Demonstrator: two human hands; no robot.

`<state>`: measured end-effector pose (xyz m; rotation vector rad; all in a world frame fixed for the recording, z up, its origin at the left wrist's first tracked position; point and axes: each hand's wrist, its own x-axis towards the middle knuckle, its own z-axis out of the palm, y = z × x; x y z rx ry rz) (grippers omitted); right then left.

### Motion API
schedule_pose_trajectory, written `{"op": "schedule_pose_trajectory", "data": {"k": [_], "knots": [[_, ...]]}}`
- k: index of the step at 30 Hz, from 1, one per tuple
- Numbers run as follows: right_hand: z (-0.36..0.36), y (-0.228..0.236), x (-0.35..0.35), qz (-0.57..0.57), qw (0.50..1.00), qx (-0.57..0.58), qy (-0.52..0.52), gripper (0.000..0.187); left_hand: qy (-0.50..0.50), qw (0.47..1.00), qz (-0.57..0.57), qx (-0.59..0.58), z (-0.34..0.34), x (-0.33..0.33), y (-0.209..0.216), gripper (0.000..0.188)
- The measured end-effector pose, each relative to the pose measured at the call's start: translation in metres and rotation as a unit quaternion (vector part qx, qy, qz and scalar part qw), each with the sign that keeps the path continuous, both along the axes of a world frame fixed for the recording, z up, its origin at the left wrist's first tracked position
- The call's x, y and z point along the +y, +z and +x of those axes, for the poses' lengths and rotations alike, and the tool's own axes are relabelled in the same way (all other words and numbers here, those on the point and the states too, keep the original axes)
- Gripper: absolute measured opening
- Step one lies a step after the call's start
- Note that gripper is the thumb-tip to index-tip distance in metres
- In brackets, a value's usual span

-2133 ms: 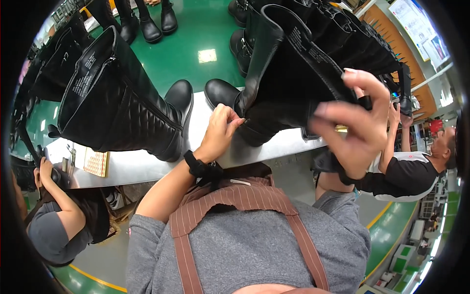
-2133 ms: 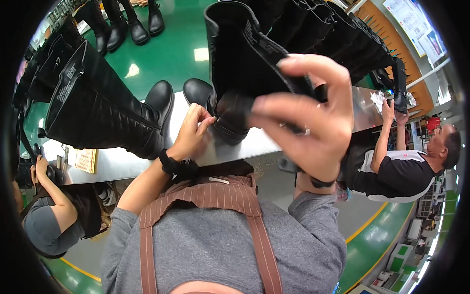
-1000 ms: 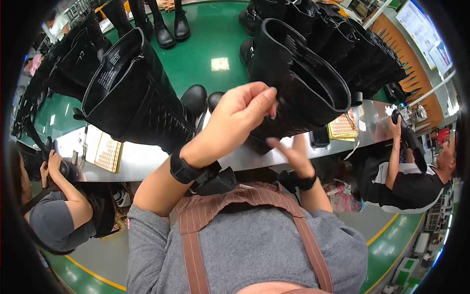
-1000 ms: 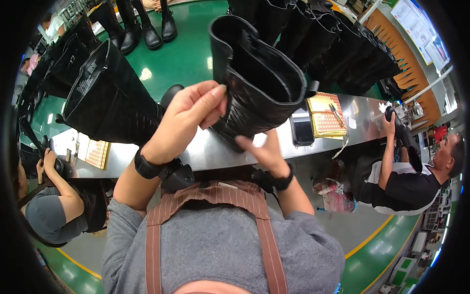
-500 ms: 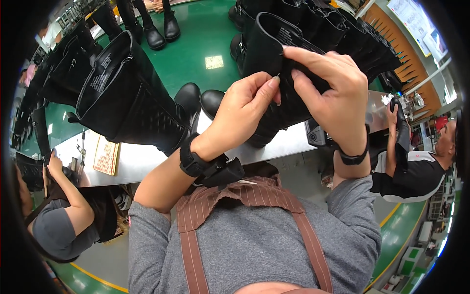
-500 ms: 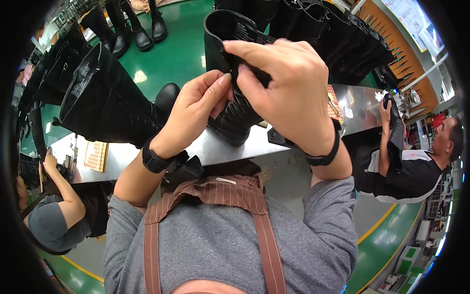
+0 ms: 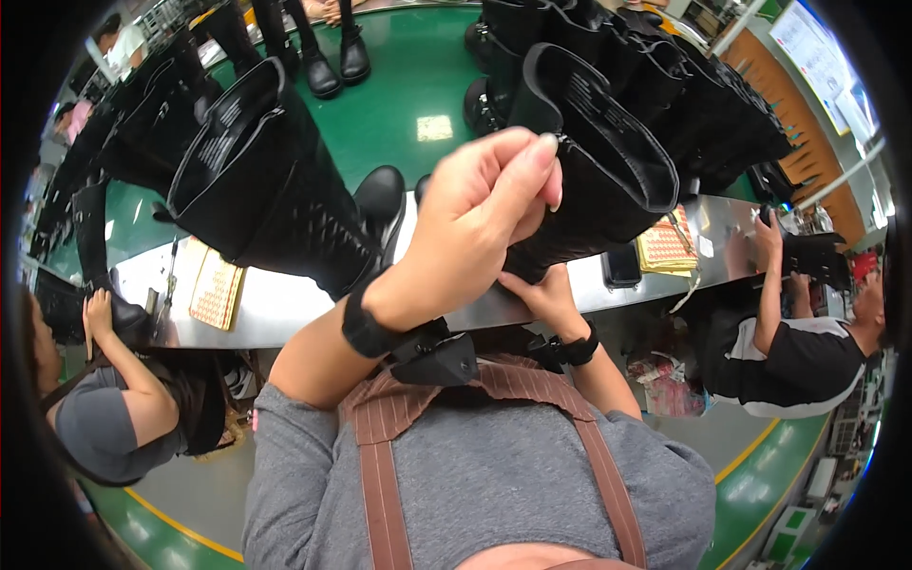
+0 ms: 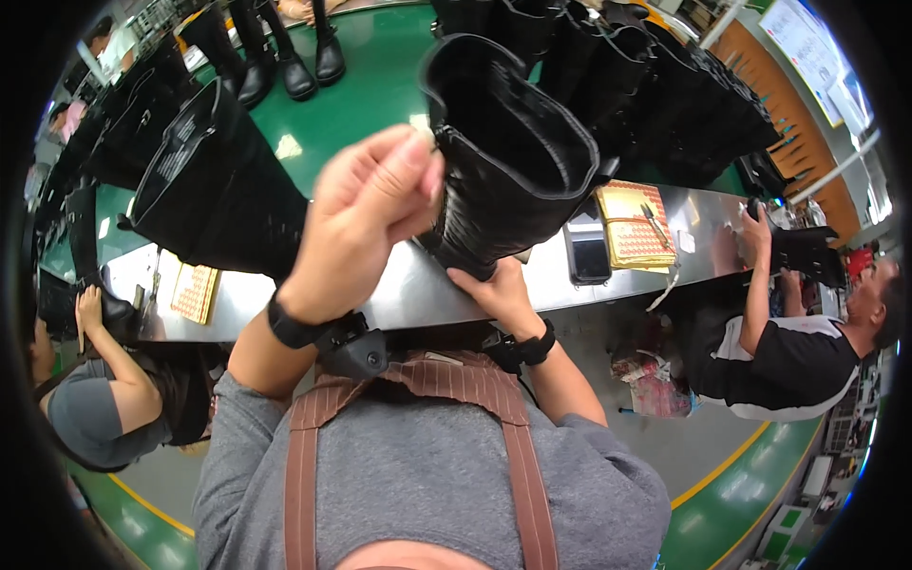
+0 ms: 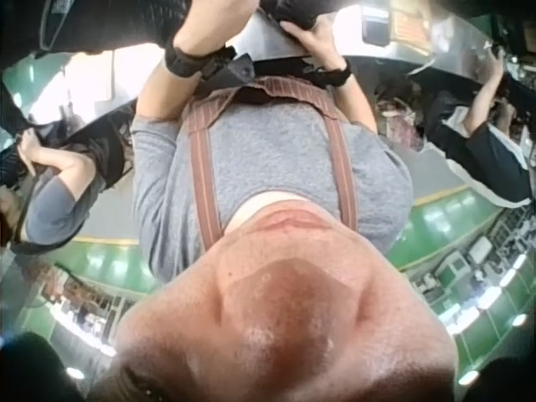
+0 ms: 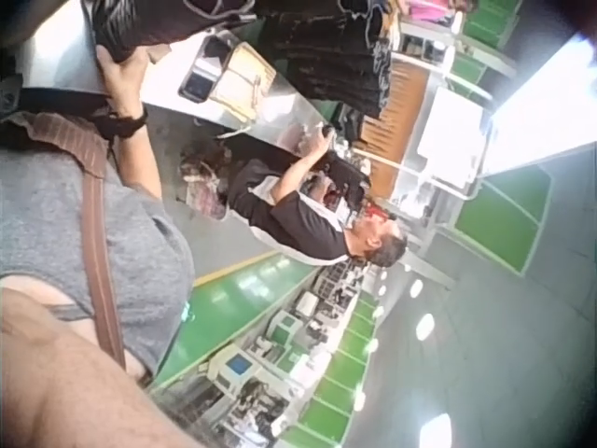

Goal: Checking zippers and inspecting quality of finished boots at a shoe factory workstation.

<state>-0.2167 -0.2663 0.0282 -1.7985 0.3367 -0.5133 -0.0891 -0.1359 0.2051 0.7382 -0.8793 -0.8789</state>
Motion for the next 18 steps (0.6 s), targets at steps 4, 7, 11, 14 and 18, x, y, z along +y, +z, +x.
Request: {"op": "schedule_pose_trajectory", "data": {"k": [4, 7, 11, 14, 18], "knots": [[0.003, -0.003, 0.009, -0.048, 0.999, -0.004, -0.008, 0.043, 0.011, 0.998, -0.002, -0.068, 0.016, 0.012, 0.009, 0.032], [0.003, 0.003, 0.009, -0.008, 0.999, 0.003, 0.033, 0.049, 0.118, 0.965, 0.051, -0.230, 0.016, 0.038, -0.005, 0.036], [0.000, 0.006, -0.011, 0.012, 0.993, 0.094, 0.073, 0.067, 0.125, 0.879, 0.269, -0.374, 0.031, 0.110, -0.039, 0.025], [-0.001, 0.004, -0.017, 0.038, 0.994, 0.066, 0.077, 0.069, 0.104, 0.748, 0.554, -0.350, 0.035, 0.162, -0.058, 0.030], [0.012, 0.017, -0.029, -0.016, 0.965, 0.174, 0.196, 0.085, 0.371, 0.690, 0.512, -0.352, 0.042, 0.191, -0.107, 0.052]]}}
